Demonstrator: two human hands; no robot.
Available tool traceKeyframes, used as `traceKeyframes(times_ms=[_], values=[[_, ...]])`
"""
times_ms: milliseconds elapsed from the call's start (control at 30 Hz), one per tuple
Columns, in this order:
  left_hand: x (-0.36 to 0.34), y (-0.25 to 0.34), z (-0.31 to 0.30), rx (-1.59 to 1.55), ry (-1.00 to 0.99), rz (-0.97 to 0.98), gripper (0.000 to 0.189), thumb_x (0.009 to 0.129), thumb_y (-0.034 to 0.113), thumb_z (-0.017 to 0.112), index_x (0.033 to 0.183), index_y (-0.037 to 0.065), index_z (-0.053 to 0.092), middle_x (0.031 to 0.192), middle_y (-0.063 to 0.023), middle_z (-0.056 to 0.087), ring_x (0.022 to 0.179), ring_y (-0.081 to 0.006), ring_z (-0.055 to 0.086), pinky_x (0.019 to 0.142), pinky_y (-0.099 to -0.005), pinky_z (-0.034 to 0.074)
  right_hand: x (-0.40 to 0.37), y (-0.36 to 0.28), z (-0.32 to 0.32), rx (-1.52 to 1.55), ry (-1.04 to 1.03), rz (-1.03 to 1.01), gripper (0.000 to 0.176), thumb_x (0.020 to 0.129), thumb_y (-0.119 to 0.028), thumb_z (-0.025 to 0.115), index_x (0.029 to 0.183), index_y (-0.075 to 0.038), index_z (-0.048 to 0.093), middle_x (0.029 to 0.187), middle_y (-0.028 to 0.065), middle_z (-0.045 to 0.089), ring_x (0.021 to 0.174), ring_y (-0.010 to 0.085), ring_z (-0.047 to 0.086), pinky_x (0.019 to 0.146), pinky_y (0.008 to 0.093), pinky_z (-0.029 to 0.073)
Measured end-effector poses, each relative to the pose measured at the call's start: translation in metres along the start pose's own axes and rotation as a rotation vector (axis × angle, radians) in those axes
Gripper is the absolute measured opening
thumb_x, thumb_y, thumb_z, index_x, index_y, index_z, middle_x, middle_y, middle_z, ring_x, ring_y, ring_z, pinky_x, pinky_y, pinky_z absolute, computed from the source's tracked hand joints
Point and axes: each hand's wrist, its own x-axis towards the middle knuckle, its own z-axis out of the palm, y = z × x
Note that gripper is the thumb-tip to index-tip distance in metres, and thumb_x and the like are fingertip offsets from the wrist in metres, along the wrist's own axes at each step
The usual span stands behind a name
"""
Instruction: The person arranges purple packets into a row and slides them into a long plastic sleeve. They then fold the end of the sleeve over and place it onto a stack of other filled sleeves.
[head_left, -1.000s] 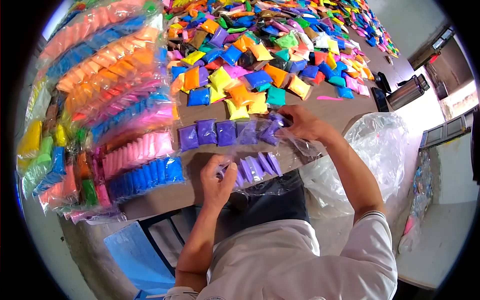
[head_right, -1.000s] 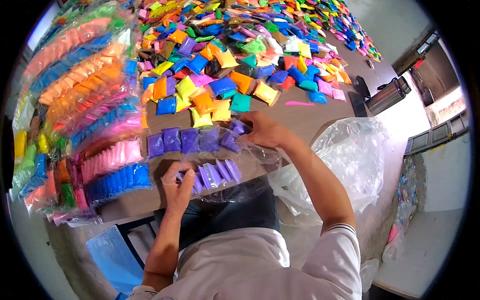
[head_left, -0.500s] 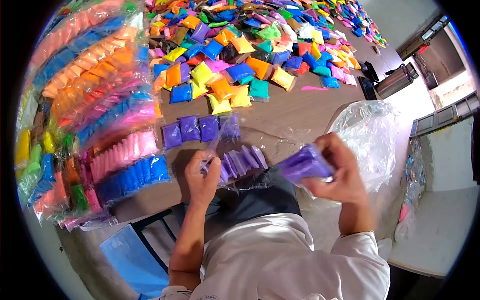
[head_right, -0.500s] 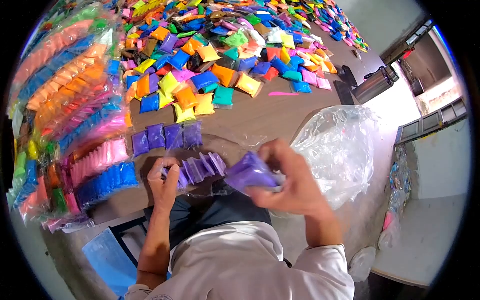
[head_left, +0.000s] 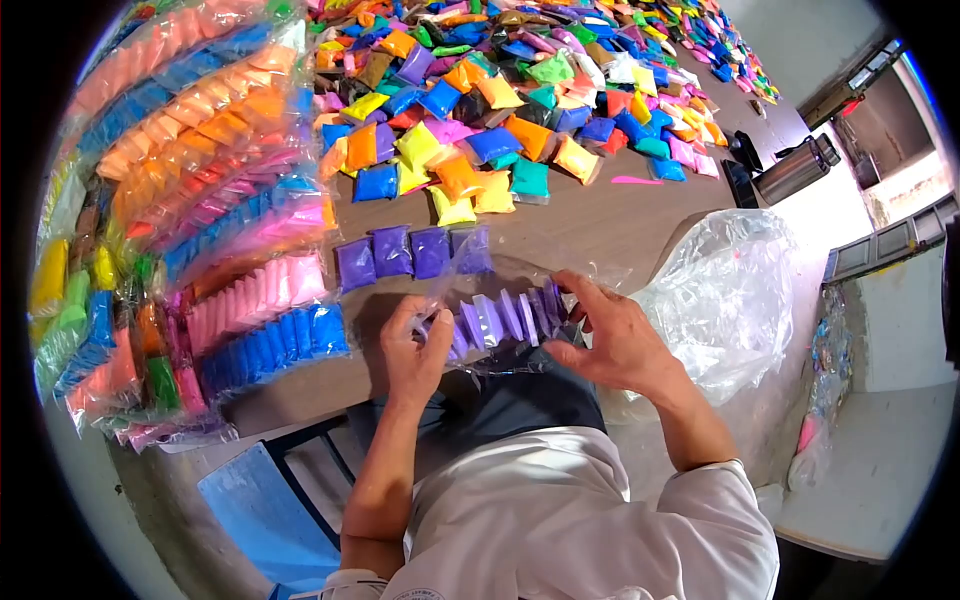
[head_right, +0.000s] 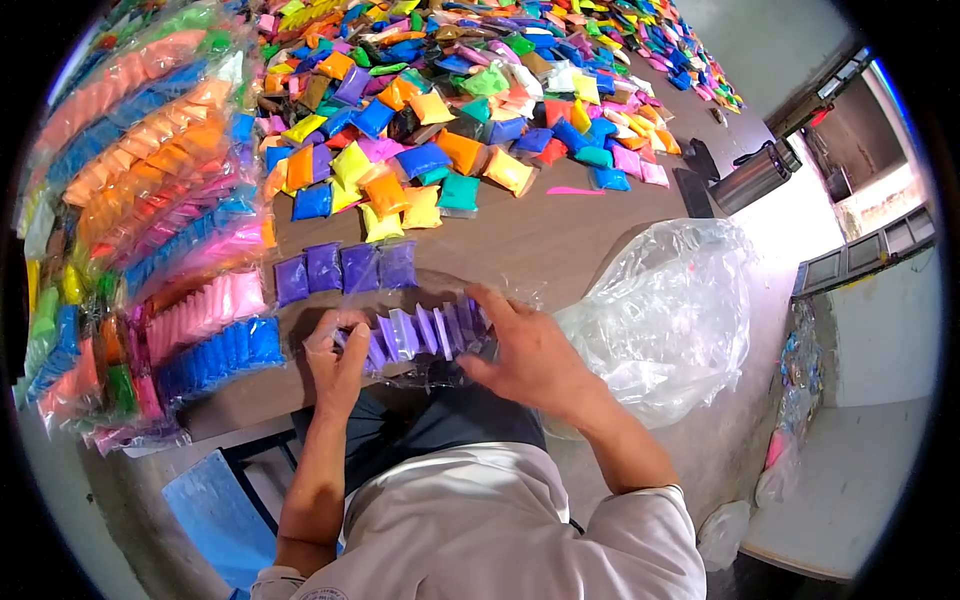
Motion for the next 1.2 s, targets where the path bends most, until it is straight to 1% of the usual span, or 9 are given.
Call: traceKeyframes(times_ms=[433, 500, 567, 633, 700, 767, 967, 1100, 1200], values=[[0.0, -0.001, 0.0, -0.043, -0.006, 0.011, 0.015, 0.085, 0.013, 0.068, 0.092, 0.0, 0.064, 0.081, -0.0019, 0.063, 0.076, -0.0092, 0.056, 0.07, -0.0264, 0.046, 0.011, 0.007, -0.003, -0.061, -0.015, -0.082, 0.057, 0.076, -0.01, 0.078, 0.128, 0.0, 0.055, 0.109, 0.0167, 0.065, 0.088, 0.0309, 0.067, 0.078, 0.0377, 0.054], [0.001, -0.002, 0.0, -0.043, -0.004, 0.015, 0.015, 0.085, 0.012, 0.068, 0.091, 0.0, 0.063, 0.081, -0.0021, 0.063, 0.076, -0.0091, 0.056, 0.07, -0.0264, 0.047, 0.006, -0.002, -0.015, 0.06, 0.001, -0.072, 0.048, 0.08, -0.012, 0.072, 0.124, 0.0, 0.057, 0.096, 0.0198, 0.066, 0.084, 0.0356, 0.067, 0.073, 0.0409, 0.053], [0.001, -0.004, 0.001, -0.041, 0.002, 0.024, 0.015, 0.085, 0.012, 0.068, 0.091, 0.0, 0.063, 0.081, -0.0022, 0.063, 0.076, -0.0091, 0.057, 0.07, -0.0264, 0.047, 0.003, -0.01, -0.035, 0.082, -0.044, -0.1, 0.036, 0.082, -0.009, 0.072, 0.115, 0.0, 0.063, 0.083, 0.0164, 0.066, 0.074, 0.0307, 0.067, 0.066, 0.0372, 0.053], [0.001, -0.006, 0.001, -0.035, -0.003, 0.019, 0.015, 0.085, 0.011, 0.068, 0.091, 0.0, 0.062, 0.081, -0.0031, 0.063, 0.076, -0.0093, 0.057, 0.07, -0.0264, 0.047, 0.003, -0.024, -0.05, 0.179, 0.069, -0.32, 0.022, 0.082, -0.004, 0.072, 0.104, 0.0, 0.066, 0.079, 0.0144, 0.066, 0.069, 0.028, 0.067, 0.063, 0.0348, 0.052], [0.0, -0.001, 0.0, -0.055, -0.007, -0.02, 0.014, 0.084, 0.011, 0.068, 0.091, 0.0, 0.062, 0.081, -0.0034, 0.063, 0.077, -0.0094, 0.058, 0.071, -0.0265, 0.047, 0.017, -0.042, -0.056, 0.164, 0.197, -0.241, 0.011, 0.084, -0.002, 0.07, 0.094, 0.0, 0.067, 0.081, 0.0136, 0.068, 0.071, 0.0296, 0.067, 0.064, 0.0354, 0.052], [0.0, 0.001, 0.0, -0.076, -0.016, -0.056, 0.014, 0.084, 0.011, 0.068, 0.091, 0.0, 0.062, 0.081, -0.0038, 0.063, 0.077, -0.0096, 0.058, 0.071, -0.0267, 0.047, 0.057, -0.038, -0.056, -0.028, 0.29, -0.495, 0.013, 0.087, -0.001, 0.067, 0.099, 0.001, 0.067, 0.079, 0.0116, 0.068, 0.069, 0.0213, 0.068, 0.06, 0.0308, 0.051], [0.0, -0.009, 0.0, -0.067, 0.004, 0.008, 0.014, 0.083, 0.01, 0.069, 0.09, 0.0, 0.062, 0.081, -0.0049, 0.065, 0.076, -0.0118, 0.059, 0.071, -0.0276, 0.048, 0.174, -0.009, -0.016, -0.205, -0.057, -0.38, 0.019, 0.087, -0.014, 0.065, 0.095, 0.002, 0.069, 0.086, 0.0156, 0.069, 0.079, 0.0261, 0.069, 0.072, 0.0369, 0.052], [0.0, -0.007, 0.0, -0.059, 0.008, -0.007, 0.013, 0.083, 0.01, 0.069, 0.089, 0.001, 0.061, 0.081, -0.0071, 0.064, 0.075, -0.0135, 0.06, 0.07, -0.0294, 0.049, 0.192, -0.014, -0.006, -0.328, -0.435, -0.218, 0.028, 0.08, -0.028, 0.074, 0.093, -0.004, 0.073, 0.09, 0.0144, 0.071, 0.089, 0.0305, 0.068, 0.08, 0.0409, 0.052], [0.0, -0.001, -0.001, -0.04, -0.02, -0.003, 0.011, 0.087, 0.011, 0.065, 0.089, 0.001, 0.062, 0.079, -0.0005, 0.062, 0.072, -0.0084, 0.055, 0.065, -0.0259, 0.045, 0.197, -0.007, 0.007, -0.355, -0.494, -0.241, 0.038, 0.075, -0.035, 0.078, 0.093, -0.003, 0.072, 0.09, 0.0127, 0.071, 0.088, 0.0302, 0.068, 0.079, 0.0402, 0.052]])
